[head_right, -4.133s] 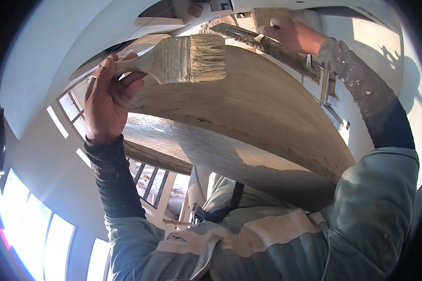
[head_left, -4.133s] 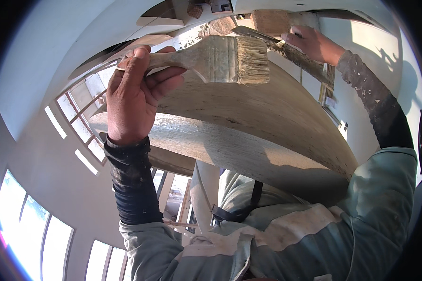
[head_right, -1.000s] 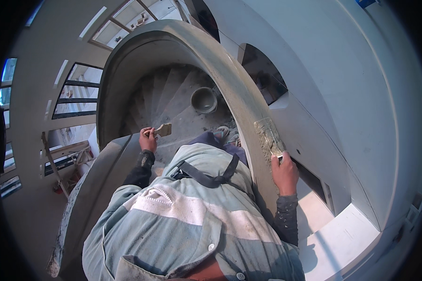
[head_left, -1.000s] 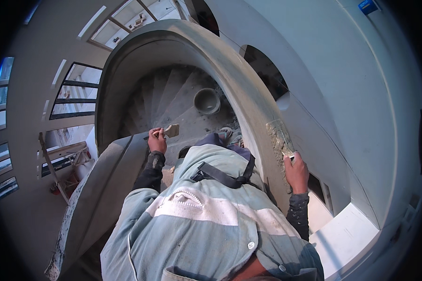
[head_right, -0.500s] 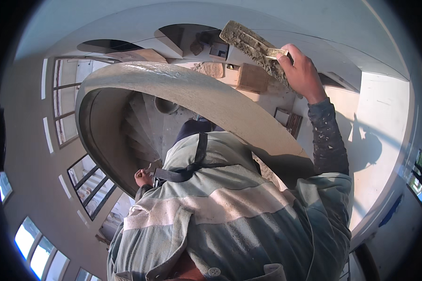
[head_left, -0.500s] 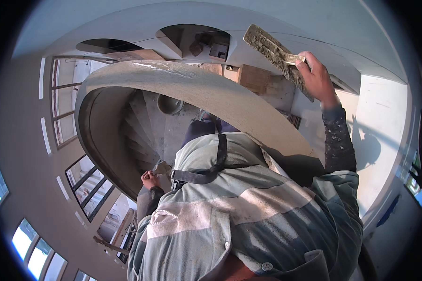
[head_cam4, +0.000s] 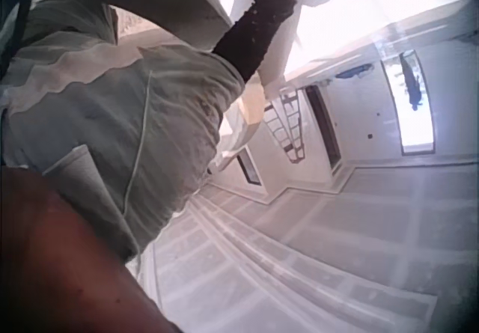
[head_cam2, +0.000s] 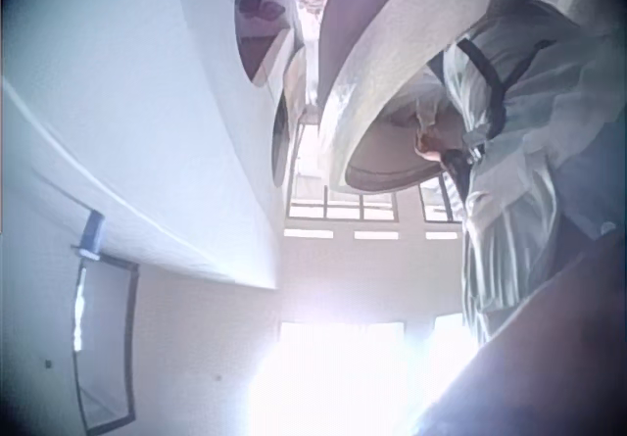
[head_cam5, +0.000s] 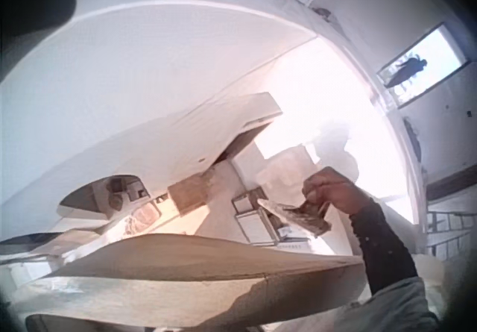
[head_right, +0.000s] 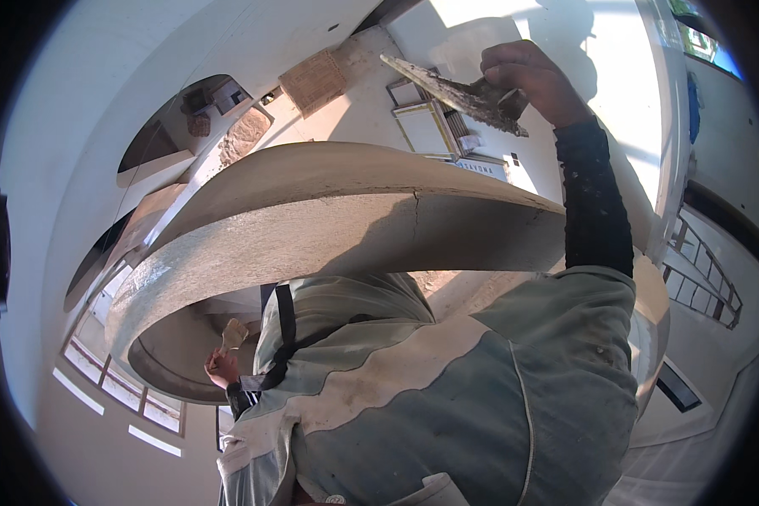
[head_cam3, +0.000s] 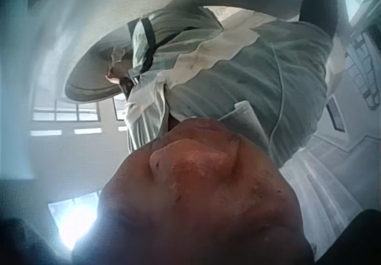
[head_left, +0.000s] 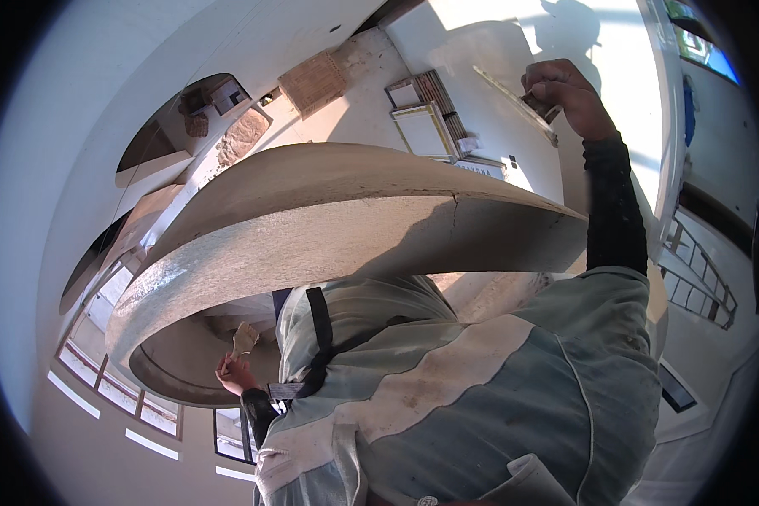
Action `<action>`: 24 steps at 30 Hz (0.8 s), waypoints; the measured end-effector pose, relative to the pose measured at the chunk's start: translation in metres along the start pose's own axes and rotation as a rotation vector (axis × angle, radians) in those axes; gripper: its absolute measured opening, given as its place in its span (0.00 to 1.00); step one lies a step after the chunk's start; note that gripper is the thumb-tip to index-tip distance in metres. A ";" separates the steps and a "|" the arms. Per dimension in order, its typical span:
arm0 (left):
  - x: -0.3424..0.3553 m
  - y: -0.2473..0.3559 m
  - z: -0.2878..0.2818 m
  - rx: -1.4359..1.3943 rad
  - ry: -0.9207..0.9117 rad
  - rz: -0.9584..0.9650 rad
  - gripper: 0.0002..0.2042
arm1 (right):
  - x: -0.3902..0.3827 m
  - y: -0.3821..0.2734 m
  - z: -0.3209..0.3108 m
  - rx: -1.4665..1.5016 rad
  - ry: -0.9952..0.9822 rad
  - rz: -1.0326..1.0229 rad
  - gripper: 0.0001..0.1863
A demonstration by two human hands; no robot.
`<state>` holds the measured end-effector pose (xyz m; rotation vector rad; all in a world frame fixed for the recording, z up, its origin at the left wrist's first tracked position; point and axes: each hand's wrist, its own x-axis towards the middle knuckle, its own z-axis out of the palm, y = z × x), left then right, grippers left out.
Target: The person applies plaster to the curved edge of a concrete spiral staircase using a trowel and a brush. They smooth the material along the banister edge, periodically dipping the brush into a bucket of water to refine the surface.
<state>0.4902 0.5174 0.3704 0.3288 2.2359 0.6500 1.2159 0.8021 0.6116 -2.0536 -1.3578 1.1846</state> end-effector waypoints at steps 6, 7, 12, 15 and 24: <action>0.011 0.023 0.010 0.260 -0.128 0.019 0.11 | 0.004 0.037 0.003 0.011 -0.313 0.225 0.19; 0.010 0.026 0.009 0.273 -0.119 0.038 0.12 | 0.006 0.032 0.010 0.060 -0.369 0.261 0.21; 0.009 0.047 0.011 0.289 -0.090 0.018 0.11 | 0.016 0.031 0.050 0.071 -0.603 -0.017 0.21; 0.001 0.054 0.016 0.267 -0.040 0.005 0.12 | 0.028 0.024 0.071 0.074 -0.953 -0.130 0.26; -0.010 0.055 0.012 0.188 -0.032 -0.048 0.13 | 0.042 0.031 0.128 0.100 -1.095 -0.127 0.29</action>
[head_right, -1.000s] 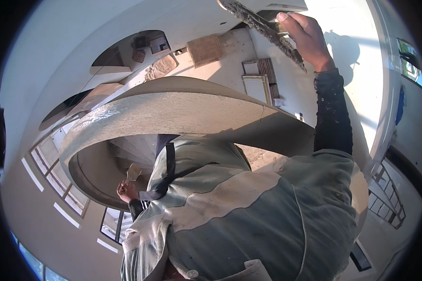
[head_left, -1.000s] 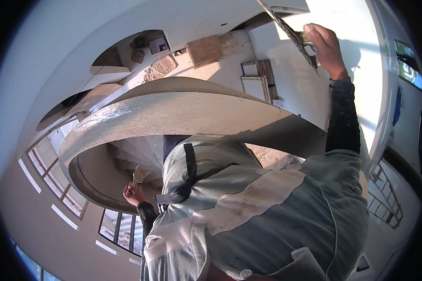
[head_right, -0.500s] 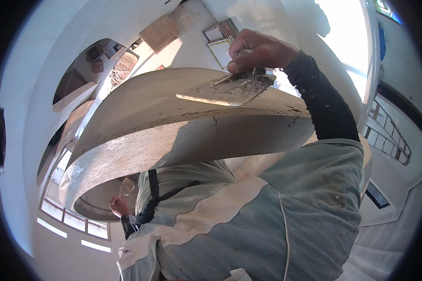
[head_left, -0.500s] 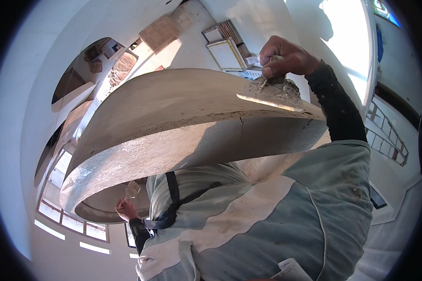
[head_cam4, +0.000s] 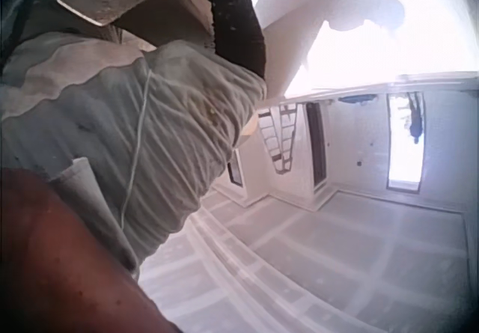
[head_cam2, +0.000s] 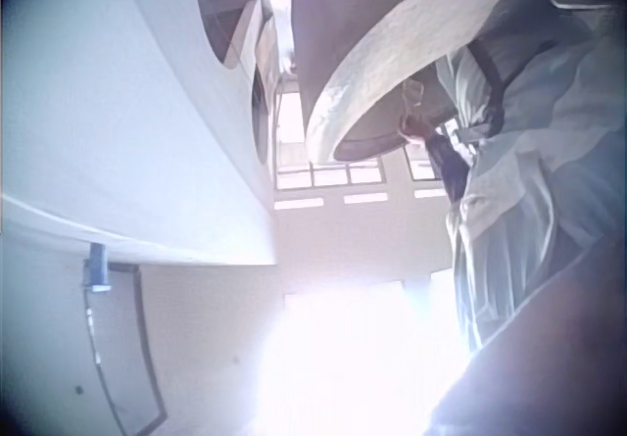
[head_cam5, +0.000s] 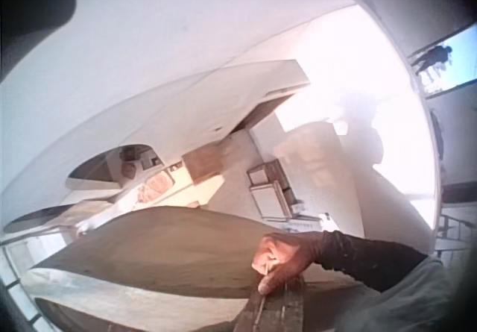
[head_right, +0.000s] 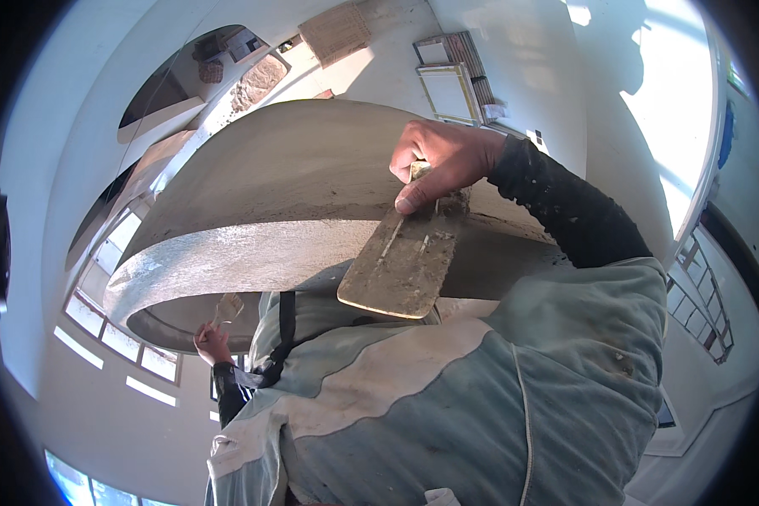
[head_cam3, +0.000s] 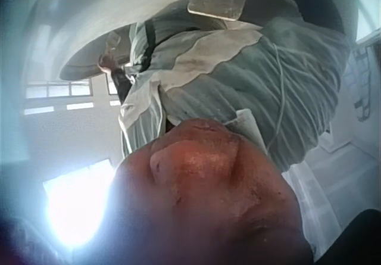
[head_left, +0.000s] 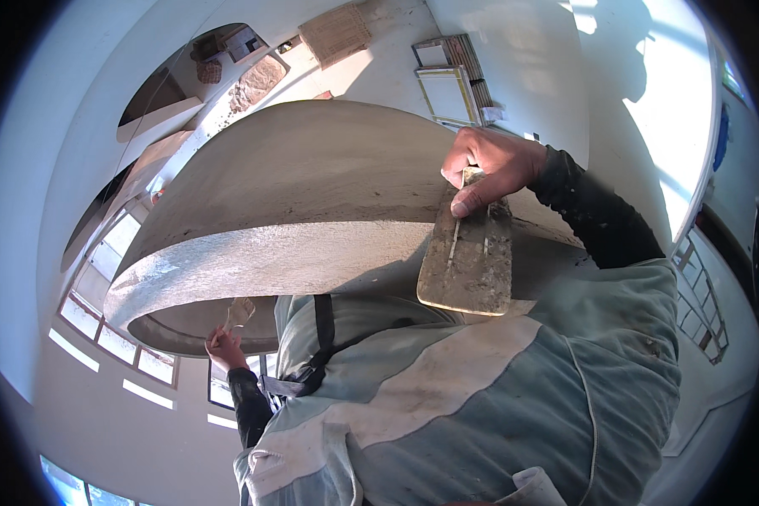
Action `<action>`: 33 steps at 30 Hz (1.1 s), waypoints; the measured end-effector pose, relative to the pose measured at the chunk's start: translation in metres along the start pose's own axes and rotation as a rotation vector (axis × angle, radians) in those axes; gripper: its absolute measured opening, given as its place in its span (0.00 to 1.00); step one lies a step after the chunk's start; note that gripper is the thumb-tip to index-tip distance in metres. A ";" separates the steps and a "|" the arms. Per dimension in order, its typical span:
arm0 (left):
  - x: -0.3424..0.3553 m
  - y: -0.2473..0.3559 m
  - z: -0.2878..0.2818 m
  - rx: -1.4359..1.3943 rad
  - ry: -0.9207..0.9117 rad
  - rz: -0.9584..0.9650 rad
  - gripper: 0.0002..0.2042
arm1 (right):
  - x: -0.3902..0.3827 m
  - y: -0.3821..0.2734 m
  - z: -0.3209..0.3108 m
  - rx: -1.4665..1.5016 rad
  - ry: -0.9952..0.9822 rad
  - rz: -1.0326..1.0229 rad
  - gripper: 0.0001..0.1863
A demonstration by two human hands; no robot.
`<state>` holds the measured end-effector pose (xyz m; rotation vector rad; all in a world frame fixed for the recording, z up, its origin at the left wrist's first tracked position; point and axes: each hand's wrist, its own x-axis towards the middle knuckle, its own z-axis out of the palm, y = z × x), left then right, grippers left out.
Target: The person applies plaster to the curved edge of a concrete spiral staircase using a trowel and a brush. They smooth the material along the banister edge, periodically dipping the brush into a bucket of water to refine the surface.
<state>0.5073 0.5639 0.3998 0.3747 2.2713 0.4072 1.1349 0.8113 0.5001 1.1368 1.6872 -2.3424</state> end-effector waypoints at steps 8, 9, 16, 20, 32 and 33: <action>-0.009 -0.019 -0.007 -0.014 0.020 -0.010 0.12 | 0.062 0.099 -0.011 -0.193 0.124 0.095 0.32; -0.009 -0.017 -0.009 -0.009 0.021 -0.013 0.12 | 0.066 0.097 -0.015 -0.246 0.144 0.095 0.32; -0.012 -0.046 -0.021 -0.062 0.058 -0.076 0.13 | 0.086 -0.006 -0.006 0.035 -0.124 -0.251 0.28; -0.017 -0.040 -0.017 -0.099 0.022 -0.113 0.13 | 0.089 -0.007 0.000 -0.014 -0.160 -0.152 0.27; -0.019 -0.040 -0.014 -0.103 0.053 -0.087 0.12 | 0.109 0.071 -0.024 -0.005 0.046 0.180 0.27; -0.019 -0.041 -0.018 -0.097 0.051 -0.080 0.12 | 0.110 0.052 -0.023 -0.008 -0.010 0.065 0.26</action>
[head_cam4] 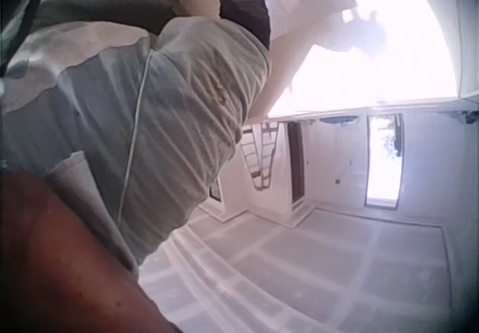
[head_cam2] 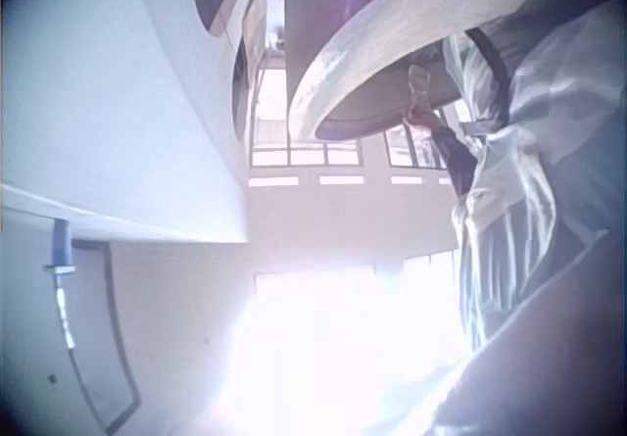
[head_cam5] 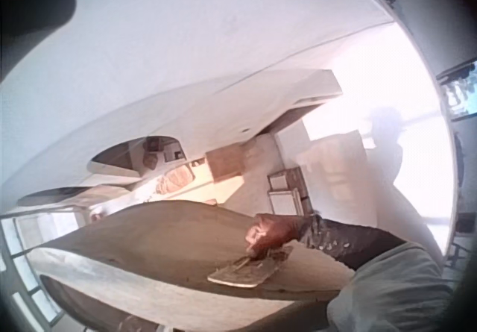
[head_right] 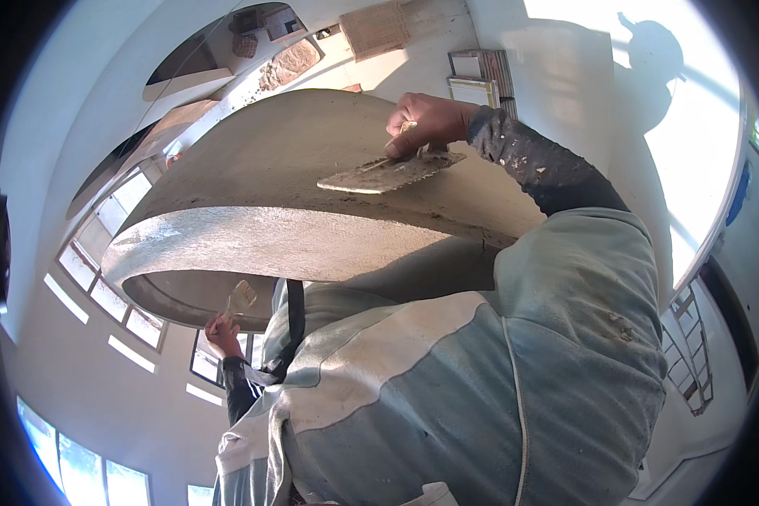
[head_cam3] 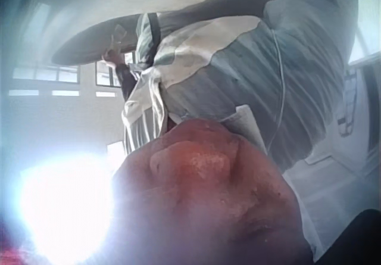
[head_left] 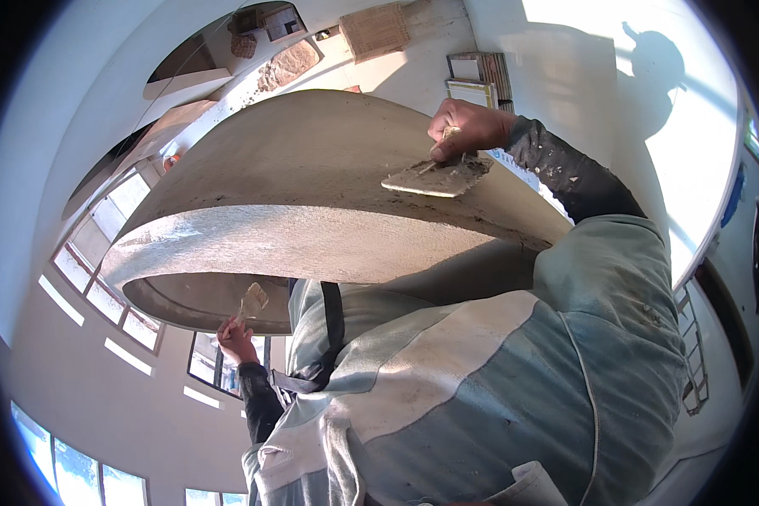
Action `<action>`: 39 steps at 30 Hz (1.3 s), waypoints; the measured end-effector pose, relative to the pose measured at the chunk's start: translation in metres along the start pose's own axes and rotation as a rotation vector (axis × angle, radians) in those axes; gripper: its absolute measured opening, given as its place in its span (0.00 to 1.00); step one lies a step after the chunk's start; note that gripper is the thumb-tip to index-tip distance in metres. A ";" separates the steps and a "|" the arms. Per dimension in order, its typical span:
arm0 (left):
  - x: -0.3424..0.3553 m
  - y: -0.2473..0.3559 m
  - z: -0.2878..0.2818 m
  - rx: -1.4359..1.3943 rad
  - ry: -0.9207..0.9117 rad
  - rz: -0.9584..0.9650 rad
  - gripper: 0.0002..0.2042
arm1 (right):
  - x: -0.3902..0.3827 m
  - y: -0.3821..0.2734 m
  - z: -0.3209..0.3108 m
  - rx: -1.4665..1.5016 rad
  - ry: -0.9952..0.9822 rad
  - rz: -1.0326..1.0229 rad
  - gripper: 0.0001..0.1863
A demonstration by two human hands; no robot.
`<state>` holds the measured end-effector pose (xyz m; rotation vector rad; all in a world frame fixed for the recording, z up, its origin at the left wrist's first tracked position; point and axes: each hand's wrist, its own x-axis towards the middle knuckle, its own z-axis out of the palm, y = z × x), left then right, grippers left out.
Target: The person applies plaster to the curved edge of a concrete spiral staircase using a trowel and a brush. They smooth the material along the banister edge, periodically dipping the brush into a bucket of water to refine the surface.
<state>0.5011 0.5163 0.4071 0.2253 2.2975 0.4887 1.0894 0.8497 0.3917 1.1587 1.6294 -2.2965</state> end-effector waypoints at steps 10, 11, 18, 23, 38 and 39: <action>-0.010 -0.018 -0.003 -0.034 0.012 -0.015 0.11 | 0.039 -0.051 0.015 -0.123 -0.208 -0.222 0.27; -0.015 -0.021 -0.005 -0.043 0.020 -0.013 0.11 | 0.048 -0.032 0.018 -0.166 -0.164 -0.223 0.28; -0.017 -0.025 0.006 -0.064 0.026 -0.033 0.12 | 0.049 0.024 0.011 -0.236 0.011 0.047 0.30; -0.027 -0.051 -0.010 -0.115 0.055 -0.091 0.12 | 0.043 -0.072 0.017 -0.009 -0.172 -0.239 0.27; -0.019 -0.051 -0.012 -0.140 0.016 -0.033 0.16 | 0.082 0.049 0.002 -0.142 0.008 0.150 0.23; -0.019 -0.058 -0.017 -0.142 0.011 -0.004 0.17 | 0.078 0.023 -0.002 -0.044 -0.011 0.148 0.23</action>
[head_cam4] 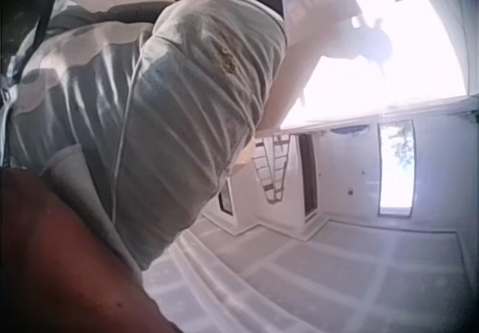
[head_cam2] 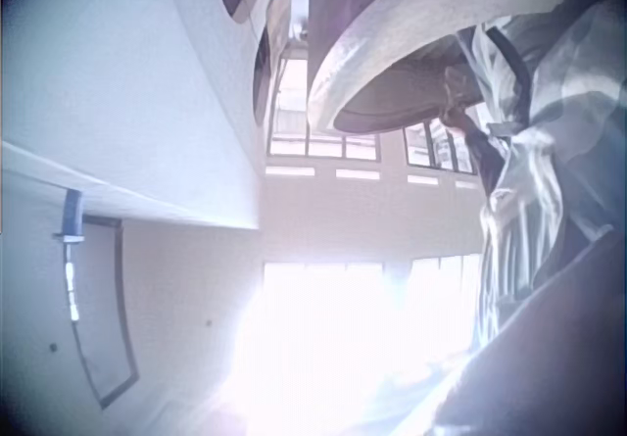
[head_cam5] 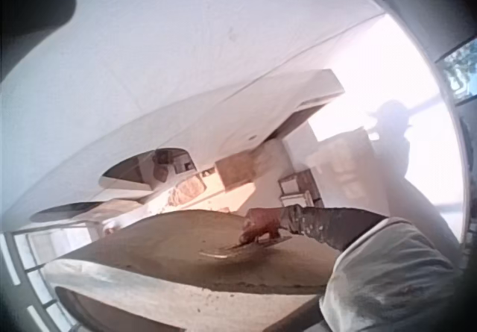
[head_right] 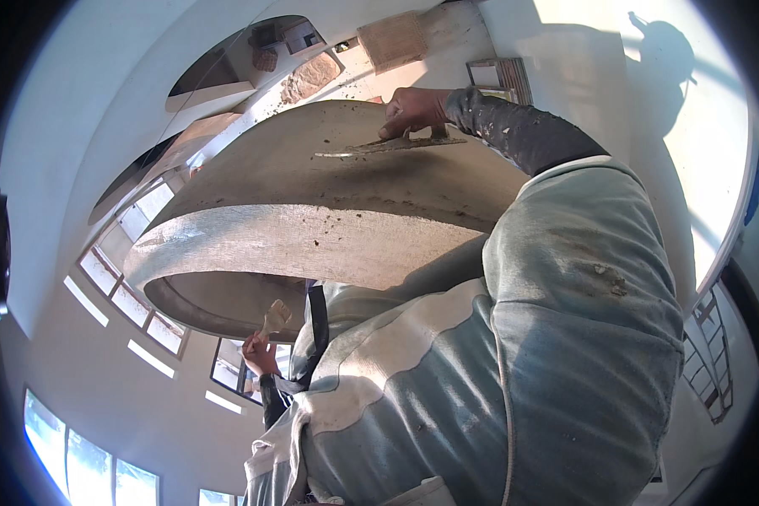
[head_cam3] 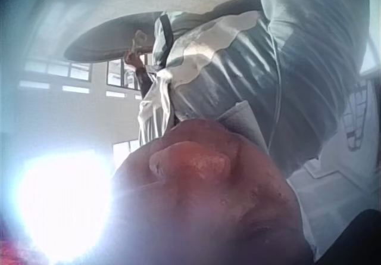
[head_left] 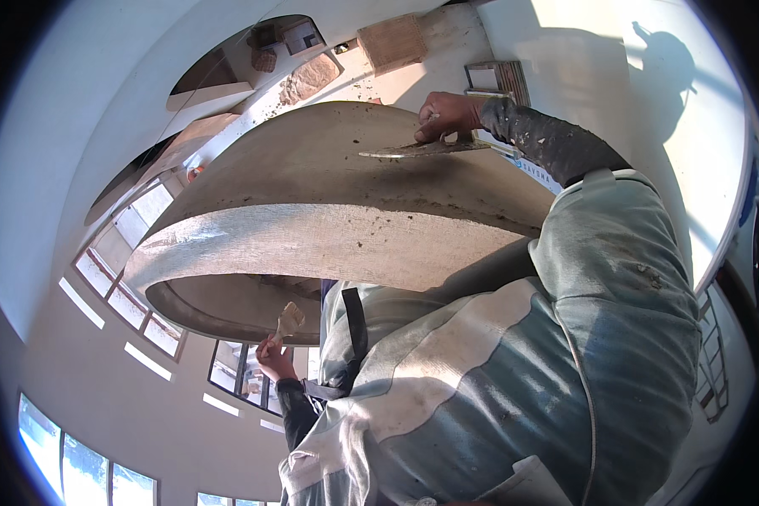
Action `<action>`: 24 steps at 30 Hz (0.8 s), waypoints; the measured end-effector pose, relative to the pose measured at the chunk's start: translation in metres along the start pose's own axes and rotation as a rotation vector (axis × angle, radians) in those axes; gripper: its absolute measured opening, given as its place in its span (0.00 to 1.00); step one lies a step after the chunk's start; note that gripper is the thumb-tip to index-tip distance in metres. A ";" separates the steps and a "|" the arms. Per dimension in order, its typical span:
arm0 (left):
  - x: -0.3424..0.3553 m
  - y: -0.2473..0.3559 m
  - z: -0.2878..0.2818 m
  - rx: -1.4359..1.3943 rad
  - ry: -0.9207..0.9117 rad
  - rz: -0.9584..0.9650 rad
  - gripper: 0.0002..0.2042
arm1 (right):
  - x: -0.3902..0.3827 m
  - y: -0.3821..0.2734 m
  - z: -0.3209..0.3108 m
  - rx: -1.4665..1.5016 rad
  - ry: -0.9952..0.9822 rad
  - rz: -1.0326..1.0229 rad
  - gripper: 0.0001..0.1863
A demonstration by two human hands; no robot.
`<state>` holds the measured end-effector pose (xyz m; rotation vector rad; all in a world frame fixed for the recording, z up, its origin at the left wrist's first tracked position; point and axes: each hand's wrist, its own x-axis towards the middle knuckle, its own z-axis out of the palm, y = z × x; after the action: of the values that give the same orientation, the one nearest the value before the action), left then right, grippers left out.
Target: The person applies plaster to the curved edge of a concrete spiral staircase using a trowel and a brush. They smooth the material along the banister edge, periodically dipping the brush into a bucket of water to refine the surface.
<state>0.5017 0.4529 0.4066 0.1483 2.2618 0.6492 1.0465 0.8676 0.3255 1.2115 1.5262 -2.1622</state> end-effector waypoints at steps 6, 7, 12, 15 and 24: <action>-0.008 0.005 -0.003 0.021 0.051 -0.071 0.13 | -0.012 -0.081 0.009 -0.120 -0.157 -0.518 0.24; -0.006 0.006 0.001 0.033 0.046 -0.071 0.13 | -0.011 -0.080 0.015 -0.126 -0.160 -0.518 0.24; -0.006 0.003 0.013 0.016 0.054 -0.024 0.13 | -0.009 -0.050 0.003 0.028 0.016 -0.136 0.25; -0.004 -0.004 0.013 0.013 0.047 0.048 0.12 | -0.036 -0.076 -0.030 -0.186 0.394 -0.153 0.25; 0.004 -0.070 0.044 -0.463 0.107 0.083 0.13 | -0.148 -0.300 0.030 -0.910 1.015 -0.491 0.20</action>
<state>0.5367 0.4113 0.3435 -0.0212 2.1486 1.2294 0.9449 0.9325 0.6387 1.6954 2.9354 -0.5909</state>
